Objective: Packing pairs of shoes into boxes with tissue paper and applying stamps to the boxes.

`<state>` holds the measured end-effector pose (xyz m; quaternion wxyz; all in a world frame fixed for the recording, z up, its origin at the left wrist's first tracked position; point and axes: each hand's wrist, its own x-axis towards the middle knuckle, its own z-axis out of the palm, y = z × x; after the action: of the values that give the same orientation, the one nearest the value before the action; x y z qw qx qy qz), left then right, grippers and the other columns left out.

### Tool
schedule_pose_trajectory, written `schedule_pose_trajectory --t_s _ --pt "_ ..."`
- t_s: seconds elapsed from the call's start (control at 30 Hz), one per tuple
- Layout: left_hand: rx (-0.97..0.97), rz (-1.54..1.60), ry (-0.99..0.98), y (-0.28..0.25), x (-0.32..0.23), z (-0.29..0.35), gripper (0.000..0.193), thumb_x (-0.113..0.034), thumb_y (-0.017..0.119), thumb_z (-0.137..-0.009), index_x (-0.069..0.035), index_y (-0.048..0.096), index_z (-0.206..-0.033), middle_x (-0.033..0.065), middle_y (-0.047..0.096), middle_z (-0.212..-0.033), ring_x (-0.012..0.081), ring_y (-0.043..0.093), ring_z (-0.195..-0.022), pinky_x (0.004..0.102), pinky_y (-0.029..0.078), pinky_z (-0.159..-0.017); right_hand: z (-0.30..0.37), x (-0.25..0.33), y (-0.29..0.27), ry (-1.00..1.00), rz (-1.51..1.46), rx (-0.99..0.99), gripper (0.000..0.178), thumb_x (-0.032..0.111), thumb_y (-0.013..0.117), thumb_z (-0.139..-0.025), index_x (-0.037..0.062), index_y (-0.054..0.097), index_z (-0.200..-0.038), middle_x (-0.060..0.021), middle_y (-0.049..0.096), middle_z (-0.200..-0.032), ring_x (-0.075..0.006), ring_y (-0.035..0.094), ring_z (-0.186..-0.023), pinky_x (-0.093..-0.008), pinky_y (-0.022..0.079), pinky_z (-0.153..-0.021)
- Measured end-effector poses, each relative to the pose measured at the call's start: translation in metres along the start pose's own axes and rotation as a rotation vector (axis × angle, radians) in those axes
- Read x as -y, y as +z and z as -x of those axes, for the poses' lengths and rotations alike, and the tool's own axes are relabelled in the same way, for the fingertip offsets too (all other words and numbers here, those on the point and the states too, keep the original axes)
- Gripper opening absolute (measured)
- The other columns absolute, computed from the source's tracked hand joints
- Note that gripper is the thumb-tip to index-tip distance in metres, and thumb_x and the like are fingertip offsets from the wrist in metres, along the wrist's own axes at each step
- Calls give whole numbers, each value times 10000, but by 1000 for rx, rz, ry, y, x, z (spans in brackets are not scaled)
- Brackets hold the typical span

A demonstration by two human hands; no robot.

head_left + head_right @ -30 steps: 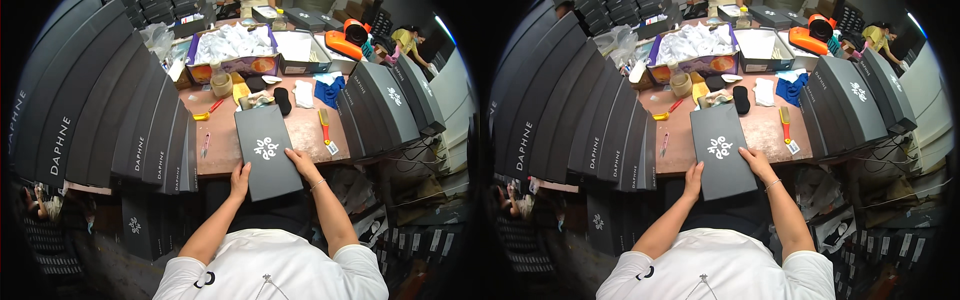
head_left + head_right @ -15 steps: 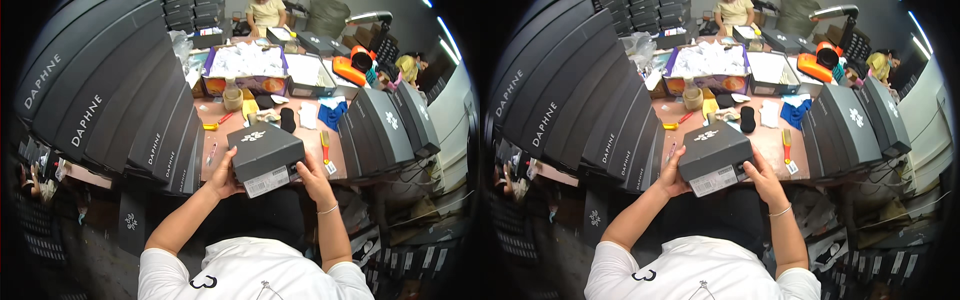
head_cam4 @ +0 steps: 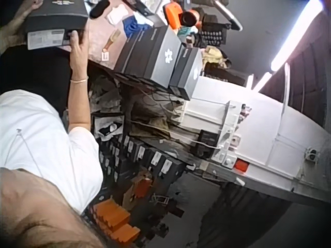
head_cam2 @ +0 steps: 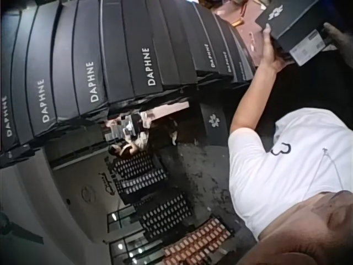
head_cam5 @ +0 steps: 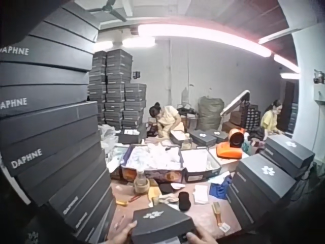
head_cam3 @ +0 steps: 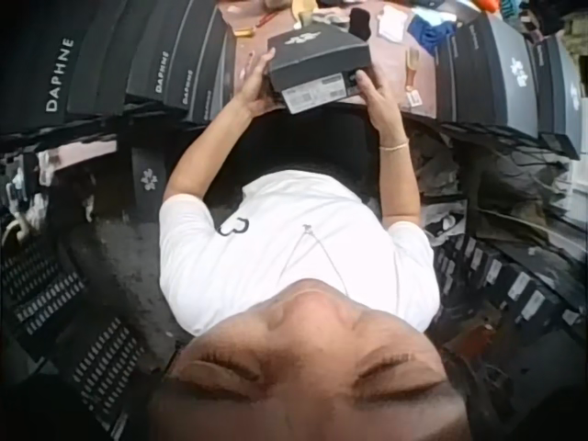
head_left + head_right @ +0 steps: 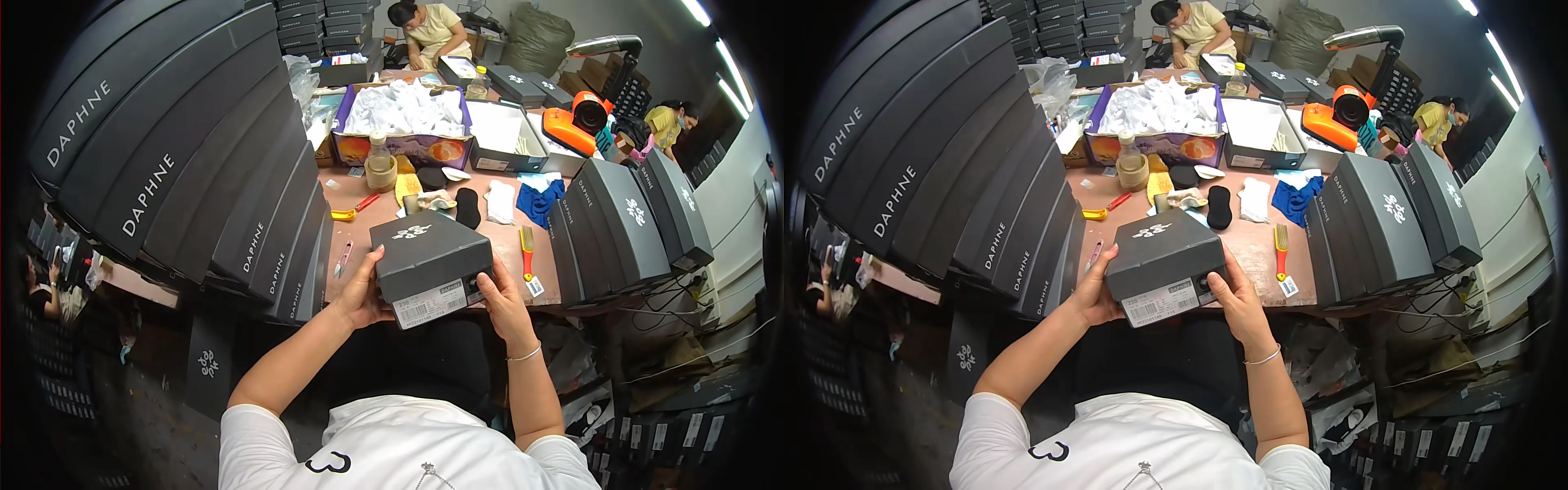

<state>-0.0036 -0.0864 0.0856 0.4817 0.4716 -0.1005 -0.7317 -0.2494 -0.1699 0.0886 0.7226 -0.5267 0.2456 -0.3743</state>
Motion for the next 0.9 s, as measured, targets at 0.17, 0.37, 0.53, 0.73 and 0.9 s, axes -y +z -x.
schedule_pose_trajectory --t_s 0.17,0.37,0.53,0.73,0.9 --pt "-13 -62 211 -2 8 3 910 -755 480 -802 -178 280 -1477 123 329 -1475 337 315 -1359 566 268 -1073 -1 2 5 -56 107 -20 591 191 565 -972 -2 304 -1466 -122 426 -1433 -179 398 -1314 -291 325 -1065" --pt "-187 -1013 1231 10 19 29 744 -466 663 -834 -44 371 -1372 202 358 -1436 337 282 -1389 445 208 -1136 -8 1 7 -152 294 -45 576 227 570 -965 11 346 -1450 -159 453 -1413 -214 425 -1303 -321 315 -1076" --pt "-348 -555 1283 36 27 7 411 -113 636 -788 -20 451 -1143 180 476 -1216 324 425 -1239 442 260 -1097 -13 1 20 -298 515 -164 591 281 608 -937 23 393 -1422 -191 509 -1329 -260 479 -1249 -342 359 -1038" --pt "-471 -457 1292 48 40 45 383 -107 618 -877 -15 424 -1195 152 454 -1241 263 419 -1225 410 284 -1081 -35 43 38 -310 676 21 507 242 634 -907 35 494 -1349 -164 607 -1057 -243 603 -923 -320 468 -833" --pt "-411 -465 1221 40 16 40 411 -108 599 -889 -16 420 -1247 149 431 -1292 235 415 -1218 370 289 -1072 -87 40 37 -256 581 15 437 239 653 -882 8 586 -1246 -151 657 -956 -208 623 -866 -307 483 -784"
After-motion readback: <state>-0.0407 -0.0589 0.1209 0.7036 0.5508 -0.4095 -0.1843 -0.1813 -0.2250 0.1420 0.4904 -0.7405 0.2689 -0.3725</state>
